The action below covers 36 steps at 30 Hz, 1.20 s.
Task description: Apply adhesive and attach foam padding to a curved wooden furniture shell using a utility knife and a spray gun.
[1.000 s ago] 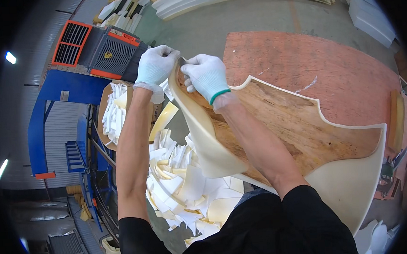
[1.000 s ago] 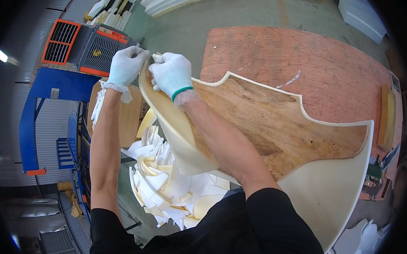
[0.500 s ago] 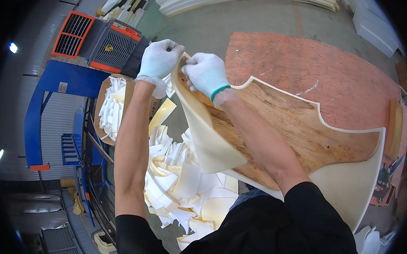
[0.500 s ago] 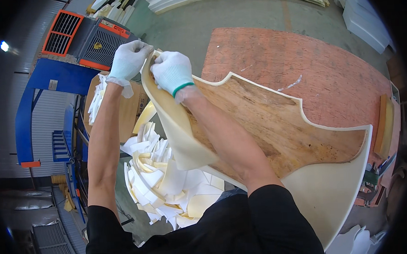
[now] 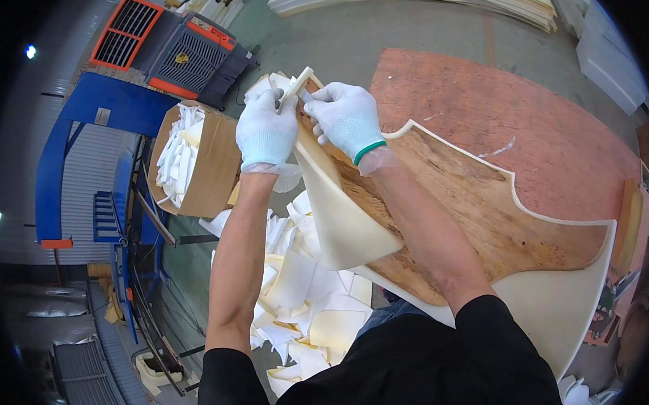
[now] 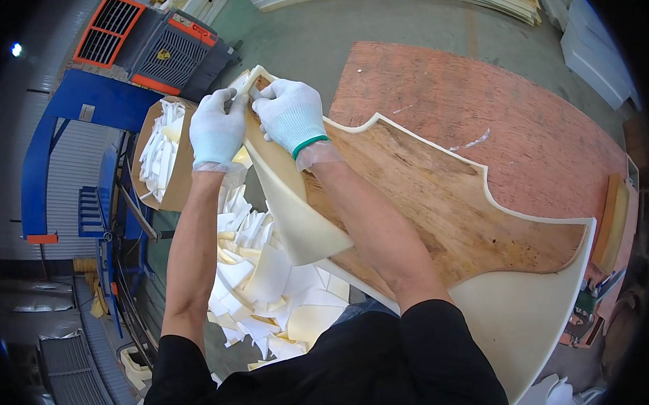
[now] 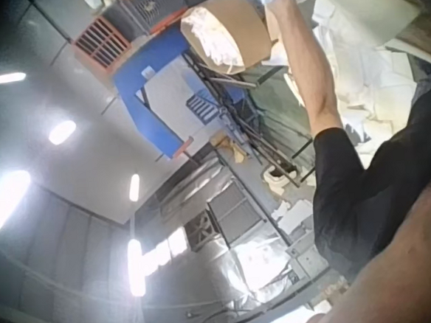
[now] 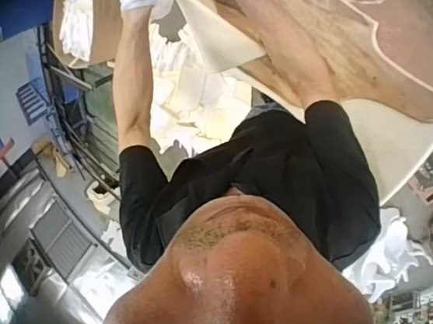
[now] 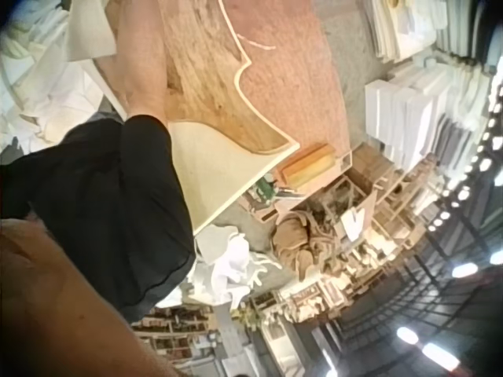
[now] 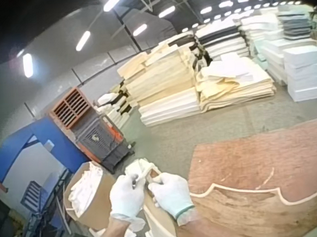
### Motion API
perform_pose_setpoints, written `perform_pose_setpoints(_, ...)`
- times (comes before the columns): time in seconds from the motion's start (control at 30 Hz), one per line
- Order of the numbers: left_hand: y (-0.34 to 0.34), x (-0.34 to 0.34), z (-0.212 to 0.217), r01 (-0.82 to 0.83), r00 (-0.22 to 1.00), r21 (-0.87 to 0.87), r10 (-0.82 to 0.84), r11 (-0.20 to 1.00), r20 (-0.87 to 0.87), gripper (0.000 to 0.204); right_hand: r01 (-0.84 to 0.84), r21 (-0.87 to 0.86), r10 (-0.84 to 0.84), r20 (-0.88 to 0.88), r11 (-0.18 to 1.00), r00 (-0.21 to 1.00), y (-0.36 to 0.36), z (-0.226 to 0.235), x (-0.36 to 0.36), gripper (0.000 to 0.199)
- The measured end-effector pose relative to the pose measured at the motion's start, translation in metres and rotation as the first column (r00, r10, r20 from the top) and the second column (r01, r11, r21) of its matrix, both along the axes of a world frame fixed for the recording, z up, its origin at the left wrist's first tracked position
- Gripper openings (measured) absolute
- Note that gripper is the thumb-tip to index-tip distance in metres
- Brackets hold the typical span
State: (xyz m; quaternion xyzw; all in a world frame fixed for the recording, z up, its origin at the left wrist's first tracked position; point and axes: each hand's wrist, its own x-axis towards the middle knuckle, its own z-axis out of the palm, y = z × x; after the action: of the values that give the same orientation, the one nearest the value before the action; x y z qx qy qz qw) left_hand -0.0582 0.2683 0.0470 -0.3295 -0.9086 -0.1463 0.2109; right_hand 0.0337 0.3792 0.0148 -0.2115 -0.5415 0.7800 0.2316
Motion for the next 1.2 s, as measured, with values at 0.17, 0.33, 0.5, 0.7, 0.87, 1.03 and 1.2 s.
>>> perform_pose_setpoints(0.17,0.003,-0.007,-0.001,0.114,0.993,0.069,-0.116,0.991,0.035,0.021,0.008,0.010,-0.007,-0.009,1.000,1.000,0.001,-0.004,-0.006,0.014)
perform_pose_setpoints(0.33,0.002,-0.010,-0.004,0.160,0.987,0.115,-0.163,0.980,0.014,0.019,0.024,0.056,-0.024,-0.016,0.998,1.000,0.000,-0.007,-0.017,0.015)
perform_pose_setpoints(0.5,-0.001,-0.008,-0.001,0.141,0.989,0.132,-0.144,0.981,0.016,0.020,-0.006,0.104,0.005,0.008,0.995,1.000,-0.007,-0.012,-0.011,0.016)
perform_pose_setpoints(0.7,0.003,-0.006,-0.002,0.131,0.991,0.144,-0.135,0.981,0.014,0.021,0.183,0.297,-0.159,-0.104,0.937,0.982,-0.016,-0.039,-0.016,0.015)
perform_pose_setpoints(0.87,0.000,-0.007,-0.001,0.133,0.991,0.113,-0.135,0.985,0.010,0.021,0.248,0.466,-0.215,-0.124,0.849,0.969,-0.014,-0.032,-0.010,0.016)
perform_pose_setpoints(1.03,0.002,-0.004,-0.001,0.152,0.987,0.160,-0.159,0.975,0.032,0.020,0.217,0.574,-0.185,-0.115,0.790,0.976,-0.011,-0.037,-0.010,0.016)
perform_pose_setpoints(1.2,-0.008,-0.007,0.002,0.154,0.985,0.150,-0.164,0.977,0.056,0.021,0.204,0.626,-0.137,-0.155,0.752,0.978,-0.014,-0.044,-0.001,0.017)
